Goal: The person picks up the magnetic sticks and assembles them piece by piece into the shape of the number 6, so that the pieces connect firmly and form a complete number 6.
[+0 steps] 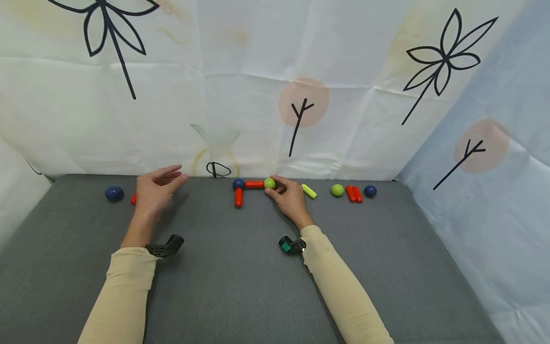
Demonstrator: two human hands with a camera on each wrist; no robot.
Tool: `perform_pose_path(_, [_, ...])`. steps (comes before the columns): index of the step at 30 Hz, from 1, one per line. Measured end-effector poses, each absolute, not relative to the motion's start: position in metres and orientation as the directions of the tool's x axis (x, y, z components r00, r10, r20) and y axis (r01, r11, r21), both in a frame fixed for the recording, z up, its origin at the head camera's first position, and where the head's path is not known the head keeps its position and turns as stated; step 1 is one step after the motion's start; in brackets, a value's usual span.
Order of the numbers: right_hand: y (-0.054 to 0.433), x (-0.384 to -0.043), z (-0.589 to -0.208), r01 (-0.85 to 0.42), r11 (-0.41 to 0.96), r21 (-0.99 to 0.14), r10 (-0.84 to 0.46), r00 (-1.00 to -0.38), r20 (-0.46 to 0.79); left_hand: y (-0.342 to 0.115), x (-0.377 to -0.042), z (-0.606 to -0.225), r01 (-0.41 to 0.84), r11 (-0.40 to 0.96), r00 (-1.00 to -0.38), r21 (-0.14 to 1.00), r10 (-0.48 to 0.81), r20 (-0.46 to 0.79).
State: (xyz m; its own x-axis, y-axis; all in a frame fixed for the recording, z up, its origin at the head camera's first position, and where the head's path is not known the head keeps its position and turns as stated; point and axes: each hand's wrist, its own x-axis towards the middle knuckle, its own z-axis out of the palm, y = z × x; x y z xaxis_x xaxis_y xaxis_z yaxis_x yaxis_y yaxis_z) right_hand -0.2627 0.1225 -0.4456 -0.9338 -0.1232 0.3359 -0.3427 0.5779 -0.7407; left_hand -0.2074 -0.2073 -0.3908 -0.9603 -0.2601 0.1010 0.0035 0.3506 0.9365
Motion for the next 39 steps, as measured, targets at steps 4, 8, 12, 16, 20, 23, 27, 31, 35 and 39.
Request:
perform_pose_path(4, [0.123, -0.263, -0.445, -0.341, 0.579, -0.741, -0.123, -0.935, 0.333, -0.229, -0.202, -0.388, -0.01, 0.348, -0.945, 0.938, -0.309, 0.105])
perform_pose_path(8, [0.123, -0.262, -0.445, -0.337, 0.579, -0.742, -0.124, -0.936, 0.329, -0.246, -0.198, -0.388, -0.042, 0.351, -0.936, 0.935, -0.34, 0.086])
perform_pose_path(12, [0.123, -0.262, -0.445, -0.335, 0.579, -0.744, -0.124, -0.938, 0.325, -0.254, -0.198, -0.391, -0.119, 0.393, -0.927, 0.912, -0.372, 0.04])
perform_pose_path(16, [0.122, -0.262, -0.445, -0.33, 0.58, -0.745, -0.124, -0.94, 0.319, -0.257, -0.2, -0.397, -0.183, 0.444, -0.932, 0.877, -0.363, -0.01])
perform_pose_path(20, [0.122, -0.262, -0.445, -0.326, 0.579, -0.747, -0.122, -0.941, 0.316, -0.258, -0.199, -0.401, -0.19, 0.473, -0.949, 0.86, -0.313, -0.038])
perform_pose_path(23, [0.122, -0.262, -0.445, -0.324, 0.578, -0.749, -0.12, -0.942, 0.315, -0.259, -0.198, -0.402, -0.18, 0.495, -0.958, 0.85, -0.285, -0.037])
perform_pose_path(27, [0.122, -0.262, -0.444, -0.324, 0.579, -0.749, -0.117, -0.941, 0.316, -0.259, -0.198, -0.405, -0.164, 0.537, -0.963, 0.827, -0.269, -0.016])
perform_pose_path(31, [0.122, -0.261, -0.444, -0.328, 0.578, -0.747, -0.118, -0.94, 0.321, -0.258, -0.199, -0.407, -0.143, 0.572, -0.966, 0.808, -0.259, 0.012])
perform_pose_path(35, [0.122, -0.261, -0.444, -0.324, 0.577, -0.75, -0.118, -0.941, 0.316, -0.257, -0.199, -0.408, -0.136, 0.589, -0.967, 0.796, -0.252, 0.022])
perform_pose_path(39, [0.122, -0.261, -0.443, -0.326, 0.583, -0.745, -0.118, -0.94, 0.319, -0.257, -0.198, -0.409, -0.133, 0.606, -0.972, 0.785, -0.236, 0.018])
